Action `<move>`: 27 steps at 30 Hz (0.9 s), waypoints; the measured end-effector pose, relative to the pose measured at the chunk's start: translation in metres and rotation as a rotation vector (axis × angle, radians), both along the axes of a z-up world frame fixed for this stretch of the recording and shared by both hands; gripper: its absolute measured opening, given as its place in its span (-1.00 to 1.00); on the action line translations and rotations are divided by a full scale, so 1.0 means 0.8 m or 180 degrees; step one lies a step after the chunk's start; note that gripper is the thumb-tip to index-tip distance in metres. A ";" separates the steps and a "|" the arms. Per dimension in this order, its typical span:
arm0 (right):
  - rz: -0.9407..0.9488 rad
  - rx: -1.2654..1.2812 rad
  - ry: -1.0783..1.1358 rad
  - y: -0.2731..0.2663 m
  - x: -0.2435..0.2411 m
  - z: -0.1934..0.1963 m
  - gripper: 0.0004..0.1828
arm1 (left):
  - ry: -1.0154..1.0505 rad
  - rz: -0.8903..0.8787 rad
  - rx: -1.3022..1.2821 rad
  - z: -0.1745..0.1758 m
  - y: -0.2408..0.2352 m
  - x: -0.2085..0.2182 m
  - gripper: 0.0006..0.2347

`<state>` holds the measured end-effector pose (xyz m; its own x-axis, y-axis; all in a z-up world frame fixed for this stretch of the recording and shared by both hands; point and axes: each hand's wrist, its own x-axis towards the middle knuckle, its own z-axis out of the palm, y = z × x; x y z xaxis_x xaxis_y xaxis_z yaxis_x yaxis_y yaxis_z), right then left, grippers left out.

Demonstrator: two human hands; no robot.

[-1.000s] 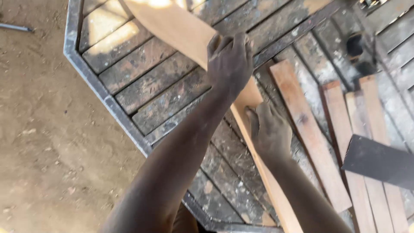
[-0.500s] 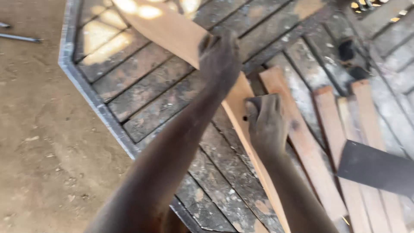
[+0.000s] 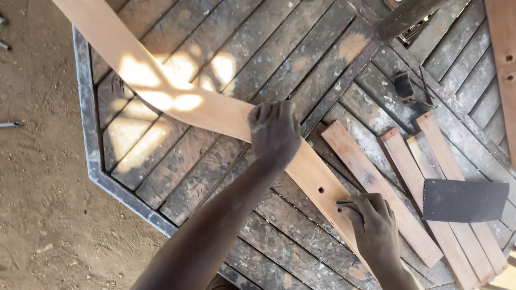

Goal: Sanding a curved wooden plank manually with sandpaper on a metal workbench

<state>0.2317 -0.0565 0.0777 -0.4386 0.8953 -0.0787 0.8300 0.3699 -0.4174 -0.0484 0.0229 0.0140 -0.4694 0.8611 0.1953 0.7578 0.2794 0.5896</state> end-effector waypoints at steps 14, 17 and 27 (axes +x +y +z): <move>0.0432 0.0491 -0.0305 0.040 -0.040 -0.060 -0.79 | -0.7346 -0.0546 0.2117 -0.055 -0.010 -0.263 -0.56; 0.0367 -0.0048 0.0111 0.109 -0.214 -0.044 -0.70 | -0.7203 0.0450 0.1982 -0.040 -0.004 -0.263 -0.60; 0.0813 -0.0219 0.0144 0.074 -0.091 -0.029 -0.75 | -0.7143 -0.2845 0.2436 -0.100 -0.029 -0.281 -0.59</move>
<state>0.1589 0.0028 0.0544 -0.6539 0.7484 -0.1108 0.6934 0.5343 -0.4834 -0.2729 0.0001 -0.0660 -0.0751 0.9236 0.3760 -0.9886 -0.1183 0.0930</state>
